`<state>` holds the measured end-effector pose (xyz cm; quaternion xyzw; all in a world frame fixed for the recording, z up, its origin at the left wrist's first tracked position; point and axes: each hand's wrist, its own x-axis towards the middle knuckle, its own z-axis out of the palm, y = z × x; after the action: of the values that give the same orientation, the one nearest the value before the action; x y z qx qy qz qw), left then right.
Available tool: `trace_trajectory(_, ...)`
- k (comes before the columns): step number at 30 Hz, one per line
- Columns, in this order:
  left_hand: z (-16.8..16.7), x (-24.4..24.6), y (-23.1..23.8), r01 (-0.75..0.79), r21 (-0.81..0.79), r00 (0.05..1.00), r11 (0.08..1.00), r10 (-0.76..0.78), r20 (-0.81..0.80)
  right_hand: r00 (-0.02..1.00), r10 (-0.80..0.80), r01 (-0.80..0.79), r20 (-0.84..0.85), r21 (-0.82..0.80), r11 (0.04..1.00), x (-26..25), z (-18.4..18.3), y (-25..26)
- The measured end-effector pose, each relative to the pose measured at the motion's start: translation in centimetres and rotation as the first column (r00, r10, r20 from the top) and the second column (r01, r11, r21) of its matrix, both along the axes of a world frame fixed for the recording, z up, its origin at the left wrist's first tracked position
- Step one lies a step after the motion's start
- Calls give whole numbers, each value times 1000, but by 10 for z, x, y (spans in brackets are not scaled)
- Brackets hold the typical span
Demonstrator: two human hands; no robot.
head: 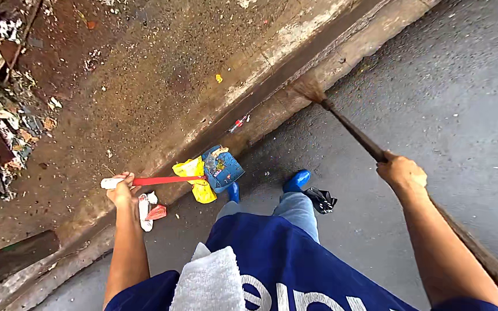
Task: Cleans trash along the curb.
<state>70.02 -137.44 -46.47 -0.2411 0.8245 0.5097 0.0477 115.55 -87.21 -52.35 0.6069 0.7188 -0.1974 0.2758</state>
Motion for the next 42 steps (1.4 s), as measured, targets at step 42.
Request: trace_trajectory(42, -74, -45, -543, 56, 369, 998, 928, -48, -31, 997, 62, -61, 52, -26, 998, -6, -5, -687)
